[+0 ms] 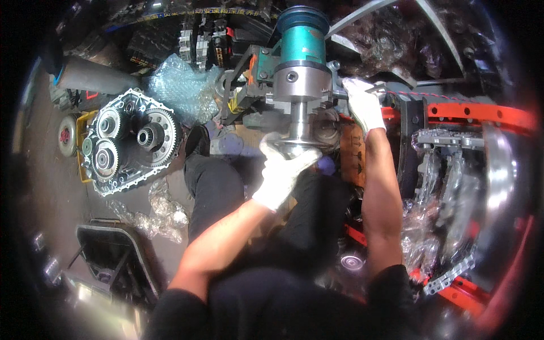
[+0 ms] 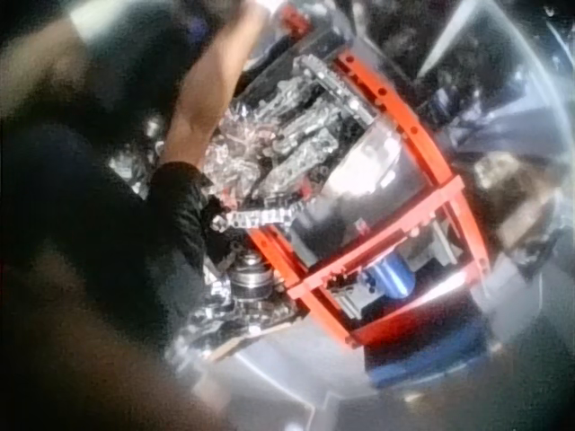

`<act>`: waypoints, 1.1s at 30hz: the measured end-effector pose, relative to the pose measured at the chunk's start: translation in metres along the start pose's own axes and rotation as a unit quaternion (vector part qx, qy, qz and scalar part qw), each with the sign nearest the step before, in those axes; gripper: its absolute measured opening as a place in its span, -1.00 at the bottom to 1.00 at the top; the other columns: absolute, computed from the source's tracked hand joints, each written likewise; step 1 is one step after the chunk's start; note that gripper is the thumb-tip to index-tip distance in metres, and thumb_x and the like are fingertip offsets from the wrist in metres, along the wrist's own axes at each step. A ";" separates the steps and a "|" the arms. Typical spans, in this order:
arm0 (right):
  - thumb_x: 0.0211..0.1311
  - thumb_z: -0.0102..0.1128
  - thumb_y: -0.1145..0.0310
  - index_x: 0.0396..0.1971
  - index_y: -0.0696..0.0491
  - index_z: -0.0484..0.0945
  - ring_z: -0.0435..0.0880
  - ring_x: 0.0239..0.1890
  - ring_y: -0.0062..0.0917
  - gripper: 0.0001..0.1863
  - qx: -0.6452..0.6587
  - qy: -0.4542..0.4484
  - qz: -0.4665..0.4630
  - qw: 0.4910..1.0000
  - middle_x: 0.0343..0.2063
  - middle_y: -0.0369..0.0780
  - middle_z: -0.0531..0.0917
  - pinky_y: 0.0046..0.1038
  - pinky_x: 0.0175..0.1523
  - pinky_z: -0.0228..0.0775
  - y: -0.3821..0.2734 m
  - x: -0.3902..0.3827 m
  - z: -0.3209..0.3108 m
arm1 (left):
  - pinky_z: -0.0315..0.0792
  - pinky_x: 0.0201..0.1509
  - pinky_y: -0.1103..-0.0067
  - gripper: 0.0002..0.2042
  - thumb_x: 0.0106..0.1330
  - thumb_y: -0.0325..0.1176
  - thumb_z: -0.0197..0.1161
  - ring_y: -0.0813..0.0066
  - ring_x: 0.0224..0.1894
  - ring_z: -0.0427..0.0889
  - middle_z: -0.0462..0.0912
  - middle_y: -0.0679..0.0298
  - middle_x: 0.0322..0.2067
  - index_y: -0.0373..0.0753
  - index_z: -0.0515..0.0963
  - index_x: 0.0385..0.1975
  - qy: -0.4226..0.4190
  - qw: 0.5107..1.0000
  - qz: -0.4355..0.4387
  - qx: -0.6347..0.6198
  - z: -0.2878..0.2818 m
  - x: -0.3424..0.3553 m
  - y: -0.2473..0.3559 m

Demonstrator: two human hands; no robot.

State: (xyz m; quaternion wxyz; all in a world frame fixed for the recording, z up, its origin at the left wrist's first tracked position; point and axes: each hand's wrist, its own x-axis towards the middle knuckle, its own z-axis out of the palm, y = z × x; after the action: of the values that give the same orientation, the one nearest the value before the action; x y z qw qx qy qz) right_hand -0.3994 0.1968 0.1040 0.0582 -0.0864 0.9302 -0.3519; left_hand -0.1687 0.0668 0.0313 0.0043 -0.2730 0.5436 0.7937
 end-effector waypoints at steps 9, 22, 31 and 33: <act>0.54 0.27 0.17 0.18 0.12 0.70 0.75 0.01 -0.51 -0.59 0.015 -0.113 -0.070 0.991 0.04 -0.18 0.80 -0.45 0.14 0.56 -0.042 -0.020 -0.029 | 0.64 0.18 0.38 0.18 0.01 0.07 0.76 0.25 0.04 0.73 0.62 -0.06 0.13 -0.28 0.03 0.45 0.013 0.999 -0.043 -0.002 -0.001 -0.003 0.004; 0.63 0.08 0.20 0.32 0.14 0.60 0.58 0.32 -0.44 -0.54 0.073 -0.152 -0.032 0.985 0.26 -0.15 0.67 -0.37 0.47 0.31 -0.017 -0.010 -0.026 | 0.67 0.16 0.32 0.14 0.03 0.18 0.70 0.15 0.06 0.74 0.61 -0.09 0.14 -0.25 0.07 0.44 0.014 0.996 -0.075 0.044 -0.002 0.001 0.004; 0.63 0.09 0.30 0.39 0.13 0.53 0.61 0.30 -0.45 -0.55 0.129 -0.080 -0.129 0.980 0.26 -0.14 0.67 -0.38 0.42 0.39 0.009 -0.005 -0.002 | 0.67 0.14 0.33 0.14 0.08 0.19 0.66 0.15 0.07 0.73 0.60 -0.10 0.14 -0.25 0.03 0.45 0.016 0.997 -0.062 0.047 0.001 0.003 -0.007; 0.63 0.06 0.31 0.41 0.12 0.50 0.58 0.34 -0.44 -0.54 0.148 -0.093 -0.137 0.975 0.28 -0.12 0.65 -0.38 0.47 0.35 0.011 -0.005 -0.001 | 0.68 0.14 0.33 0.14 0.09 0.19 0.65 0.15 0.07 0.73 0.61 -0.11 0.14 -0.26 0.02 0.46 0.025 0.998 -0.049 0.044 0.000 0.002 0.000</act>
State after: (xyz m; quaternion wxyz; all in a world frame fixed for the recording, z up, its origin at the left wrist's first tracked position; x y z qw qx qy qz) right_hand -0.3960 0.2067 0.0973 0.1076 -0.2351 0.8377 -0.4811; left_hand -0.1705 0.0665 0.0309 0.0419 -0.3188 0.5635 0.7610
